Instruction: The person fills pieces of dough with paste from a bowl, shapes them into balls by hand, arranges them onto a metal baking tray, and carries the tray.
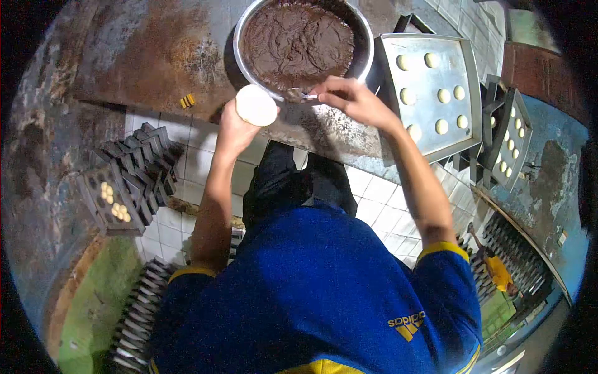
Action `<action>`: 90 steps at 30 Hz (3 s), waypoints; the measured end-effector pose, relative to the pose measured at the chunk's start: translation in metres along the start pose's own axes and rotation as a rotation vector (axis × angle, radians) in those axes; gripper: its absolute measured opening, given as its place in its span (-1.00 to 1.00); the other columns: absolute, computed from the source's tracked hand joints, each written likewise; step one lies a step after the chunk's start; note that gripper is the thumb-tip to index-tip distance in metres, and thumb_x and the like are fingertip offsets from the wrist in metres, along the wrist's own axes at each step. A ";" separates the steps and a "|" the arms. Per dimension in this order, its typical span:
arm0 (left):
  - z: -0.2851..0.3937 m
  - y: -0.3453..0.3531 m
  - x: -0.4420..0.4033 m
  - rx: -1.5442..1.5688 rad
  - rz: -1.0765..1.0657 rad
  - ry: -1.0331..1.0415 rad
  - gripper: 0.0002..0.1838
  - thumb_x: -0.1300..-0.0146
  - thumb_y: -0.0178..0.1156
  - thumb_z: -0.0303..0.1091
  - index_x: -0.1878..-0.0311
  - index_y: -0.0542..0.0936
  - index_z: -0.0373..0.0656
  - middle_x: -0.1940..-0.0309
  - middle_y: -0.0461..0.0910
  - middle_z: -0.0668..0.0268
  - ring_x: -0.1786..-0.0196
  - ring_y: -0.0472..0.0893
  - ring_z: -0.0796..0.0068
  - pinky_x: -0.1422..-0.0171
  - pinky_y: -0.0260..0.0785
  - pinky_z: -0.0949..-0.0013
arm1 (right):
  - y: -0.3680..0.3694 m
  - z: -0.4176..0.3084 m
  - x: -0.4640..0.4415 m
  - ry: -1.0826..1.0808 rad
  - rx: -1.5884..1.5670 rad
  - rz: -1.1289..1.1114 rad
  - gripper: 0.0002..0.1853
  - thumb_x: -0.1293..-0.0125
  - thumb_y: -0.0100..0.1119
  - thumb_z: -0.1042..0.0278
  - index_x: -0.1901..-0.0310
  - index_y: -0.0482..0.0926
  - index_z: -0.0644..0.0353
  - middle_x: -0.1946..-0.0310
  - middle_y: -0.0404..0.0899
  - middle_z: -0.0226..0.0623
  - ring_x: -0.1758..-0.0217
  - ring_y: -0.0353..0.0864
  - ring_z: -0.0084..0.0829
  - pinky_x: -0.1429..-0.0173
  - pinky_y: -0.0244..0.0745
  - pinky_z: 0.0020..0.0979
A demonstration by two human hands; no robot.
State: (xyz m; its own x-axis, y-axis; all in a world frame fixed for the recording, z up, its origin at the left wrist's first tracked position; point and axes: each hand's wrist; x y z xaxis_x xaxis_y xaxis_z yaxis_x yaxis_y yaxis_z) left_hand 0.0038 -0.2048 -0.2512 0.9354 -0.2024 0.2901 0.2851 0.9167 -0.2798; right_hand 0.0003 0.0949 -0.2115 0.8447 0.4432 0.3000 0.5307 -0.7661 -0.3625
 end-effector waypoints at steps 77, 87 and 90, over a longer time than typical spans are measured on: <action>0.210 0.091 0.017 0.635 -0.303 0.041 -0.62 -0.48 0.38 -0.19 -0.18 0.50 -0.13 0.38 0.56 0.47 0.41 0.50 0.78 0.39 0.35 0.61 | -0.022 -0.094 0.096 -0.112 -0.683 0.695 -0.63 -0.47 0.40 0.35 -0.26 0.72 0.19 0.13 0.73 -0.27 0.05 0.72 -0.44 0.01 0.68 -0.29; 0.293 0.195 0.002 0.627 -0.584 0.356 -0.63 -0.23 0.41 -0.49 -0.06 0.53 -0.25 0.11 0.69 0.26 -0.06 0.69 0.49 -0.24 0.55 0.35 | -0.043 -0.075 0.126 -0.306 -1.183 1.132 -0.49 -0.43 0.42 0.42 -0.34 0.53 0.37 -0.07 0.71 -0.21 0.09 0.78 -0.45 0.25 0.75 -0.45; 0.301 0.237 0.001 0.716 -0.592 0.395 -0.61 -0.20 0.40 -0.54 -0.08 0.51 -0.26 0.11 0.69 0.25 -0.03 0.69 0.50 -0.24 0.56 0.35 | -0.073 -0.055 0.155 -0.360 -1.065 1.123 -0.49 -0.43 0.43 0.40 -0.34 0.56 0.38 -0.12 0.71 -0.19 -0.08 0.72 -0.43 -0.14 0.62 -0.37</action>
State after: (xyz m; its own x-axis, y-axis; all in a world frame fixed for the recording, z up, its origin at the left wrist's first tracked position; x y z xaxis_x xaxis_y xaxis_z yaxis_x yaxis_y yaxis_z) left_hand 0.0090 0.1163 -0.0417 0.7235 -0.6725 -0.1557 0.6546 0.5969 0.4640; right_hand 0.0885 0.1936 -0.0902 0.8101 -0.5845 0.0457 -0.5063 -0.6581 0.5573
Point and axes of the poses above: each hand's wrist, its own x-axis away from the middle knuckle, its own y-axis out of the palm, z = x × y
